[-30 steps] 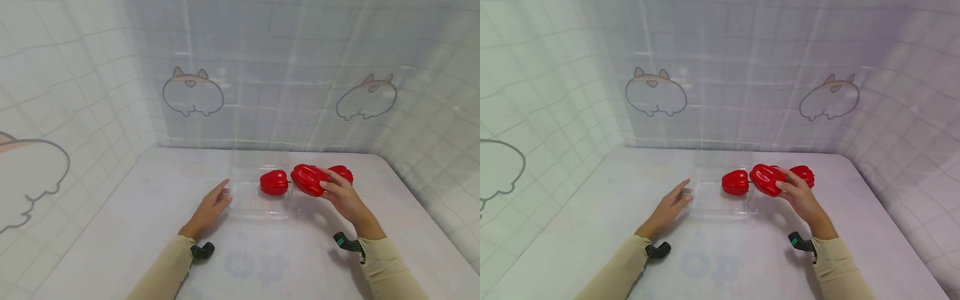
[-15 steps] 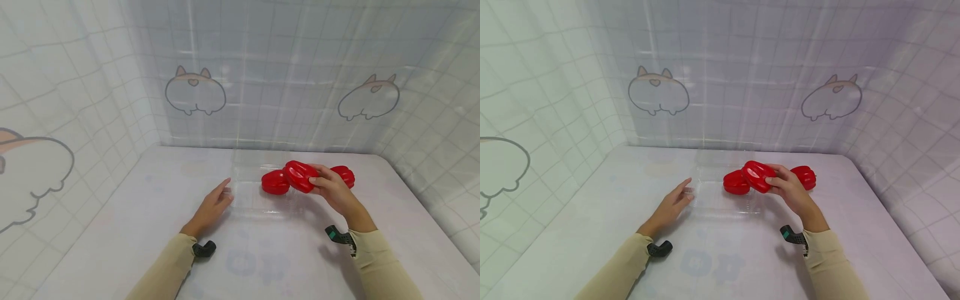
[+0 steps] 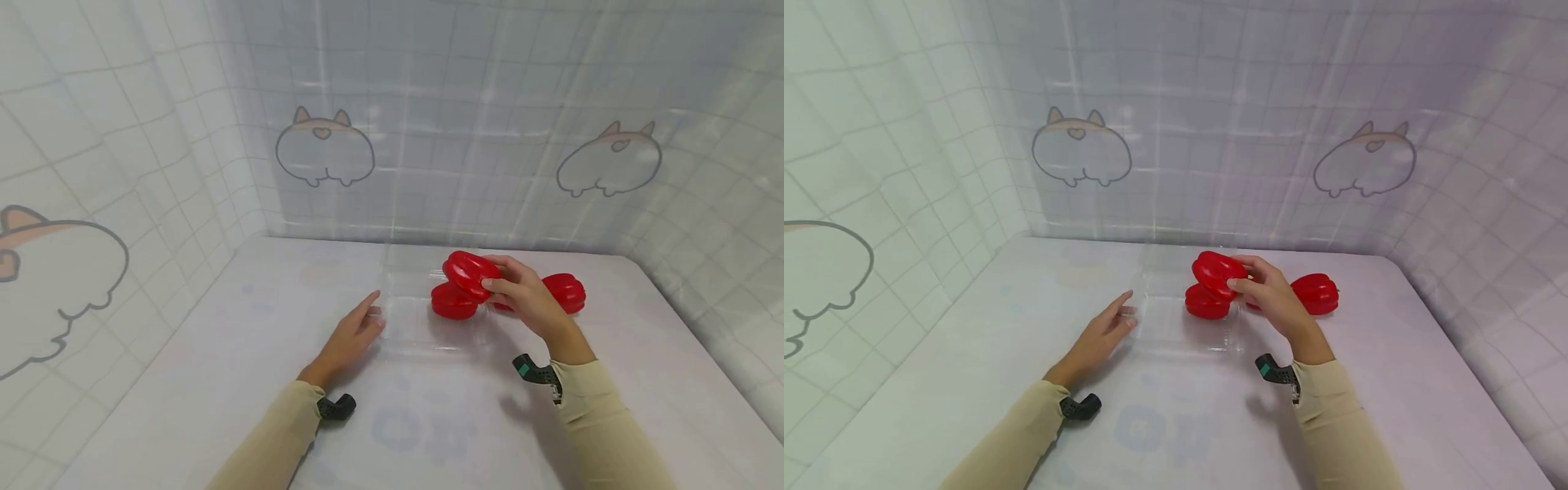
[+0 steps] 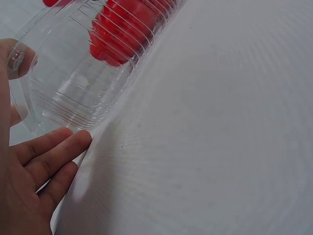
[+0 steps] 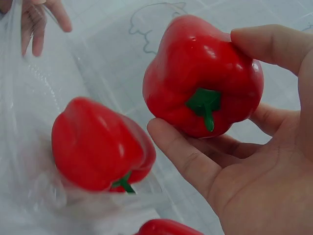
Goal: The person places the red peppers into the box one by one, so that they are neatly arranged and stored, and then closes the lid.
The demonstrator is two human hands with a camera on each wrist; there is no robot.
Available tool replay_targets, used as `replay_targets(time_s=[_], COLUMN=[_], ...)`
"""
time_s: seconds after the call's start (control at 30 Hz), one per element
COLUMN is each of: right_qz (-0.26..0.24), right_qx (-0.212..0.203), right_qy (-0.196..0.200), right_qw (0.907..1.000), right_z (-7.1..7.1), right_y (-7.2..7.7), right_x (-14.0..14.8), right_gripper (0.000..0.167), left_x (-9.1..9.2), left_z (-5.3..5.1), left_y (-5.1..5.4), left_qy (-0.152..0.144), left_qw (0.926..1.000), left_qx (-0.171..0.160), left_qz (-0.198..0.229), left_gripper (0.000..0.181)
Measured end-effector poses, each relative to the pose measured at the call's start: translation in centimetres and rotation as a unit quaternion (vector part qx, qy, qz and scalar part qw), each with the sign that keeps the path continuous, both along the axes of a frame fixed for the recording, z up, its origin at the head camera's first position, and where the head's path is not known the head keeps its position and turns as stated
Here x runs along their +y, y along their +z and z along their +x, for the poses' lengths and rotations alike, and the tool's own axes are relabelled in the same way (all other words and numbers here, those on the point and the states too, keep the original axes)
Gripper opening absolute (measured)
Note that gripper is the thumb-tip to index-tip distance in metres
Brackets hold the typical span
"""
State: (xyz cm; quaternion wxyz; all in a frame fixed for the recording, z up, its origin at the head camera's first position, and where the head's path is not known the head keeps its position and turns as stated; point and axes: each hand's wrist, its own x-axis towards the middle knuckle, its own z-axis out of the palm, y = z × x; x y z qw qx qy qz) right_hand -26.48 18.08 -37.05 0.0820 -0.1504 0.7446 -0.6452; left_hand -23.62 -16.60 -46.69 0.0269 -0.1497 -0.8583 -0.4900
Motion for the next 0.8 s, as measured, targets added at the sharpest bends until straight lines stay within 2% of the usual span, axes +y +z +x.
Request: replay_targets(time_s=[0.17,0.33,0.7,0.8], right_qz=[0.006,-0.005,-0.013,0.000], right_qx=[-0.007,-0.017,-0.011,-0.006], right_qy=[0.001,0.004,0.019,0.016], right_qw=[1.0000,0.9998,0.9997,0.9998], right_z=[-0.4,-0.5,-0.9,-1.1], right_y=[0.2,0.4,0.0,-0.1], right_x=[-0.9,-2.0,-3.9,-4.1], right_gripper=[0.062,0.062,0.066,0.068], left_x=[0.1,0.0,0.0,0.0], left_z=[0.3,0.2,0.1,0.1], left_y=[0.0,-0.1,0.0,0.0], left_qy=[0.002,0.002,0.004,0.006], left_qw=[1.0000,1.0000,1.0000,1.0000], left_qx=[-0.003,0.005,0.004,-0.002], left_qz=[0.003,0.003,0.000,-0.002], left_gripper=[0.062,0.063,0.064,0.064])
